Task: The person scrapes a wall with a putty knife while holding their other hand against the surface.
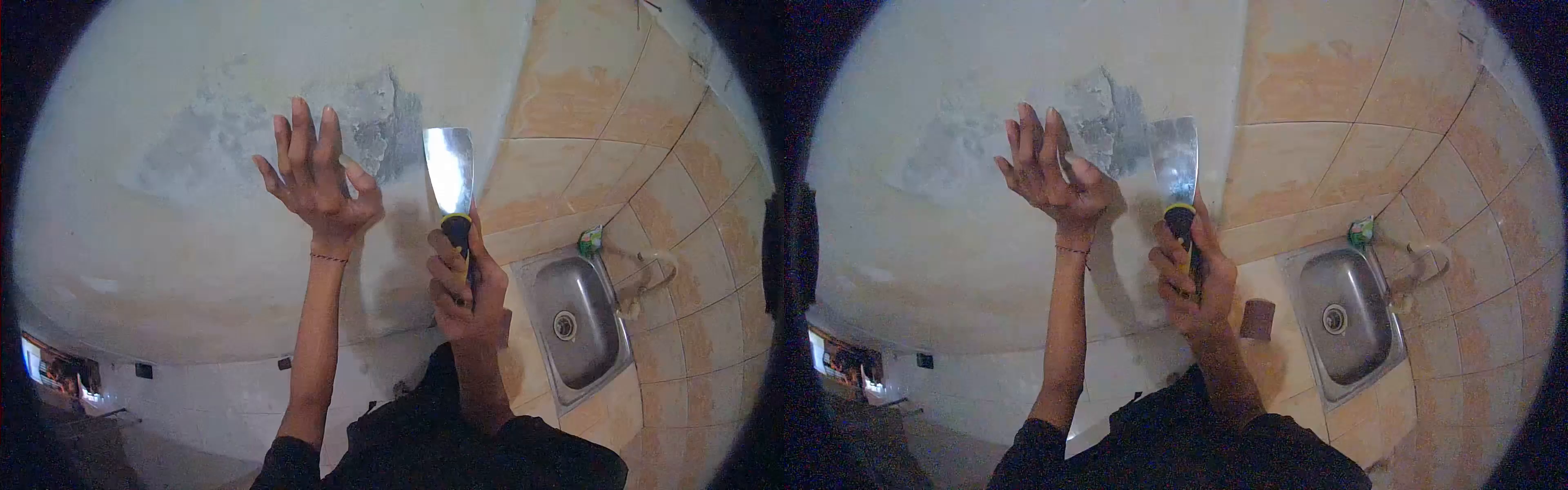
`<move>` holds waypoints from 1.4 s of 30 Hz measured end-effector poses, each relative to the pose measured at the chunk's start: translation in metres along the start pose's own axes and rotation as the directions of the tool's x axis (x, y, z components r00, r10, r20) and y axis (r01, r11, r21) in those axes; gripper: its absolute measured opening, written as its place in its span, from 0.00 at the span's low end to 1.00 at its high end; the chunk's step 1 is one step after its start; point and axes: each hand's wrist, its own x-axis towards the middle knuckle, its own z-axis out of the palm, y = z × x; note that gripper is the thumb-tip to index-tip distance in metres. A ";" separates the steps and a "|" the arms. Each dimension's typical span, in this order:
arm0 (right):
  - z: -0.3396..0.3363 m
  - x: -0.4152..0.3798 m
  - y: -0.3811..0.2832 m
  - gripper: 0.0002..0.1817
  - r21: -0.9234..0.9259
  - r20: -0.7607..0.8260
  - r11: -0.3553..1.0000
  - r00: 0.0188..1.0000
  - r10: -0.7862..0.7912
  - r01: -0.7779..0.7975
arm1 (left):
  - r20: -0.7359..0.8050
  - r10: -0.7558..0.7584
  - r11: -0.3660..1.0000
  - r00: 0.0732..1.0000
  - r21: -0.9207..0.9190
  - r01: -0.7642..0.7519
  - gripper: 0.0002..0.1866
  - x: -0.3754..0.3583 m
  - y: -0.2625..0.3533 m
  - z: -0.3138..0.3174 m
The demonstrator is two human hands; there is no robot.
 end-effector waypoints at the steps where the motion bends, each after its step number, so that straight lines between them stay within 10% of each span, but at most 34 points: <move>1: -0.001 0.001 0.000 0.25 0.011 0.002 1.000 1.000 0.003 -0.003 | -0.001 -0.003 1.000 1.000 -0.002 0.003 0.33 0.000 0.001 -0.001; 42: 0.011 0.009 0.009 0.22 -0.019 0.022 0.998 0.998 -0.057 0.057 | 0.013 -0.011 1.000 1.000 0.008 0.011 0.31 -0.001 0.005 -0.001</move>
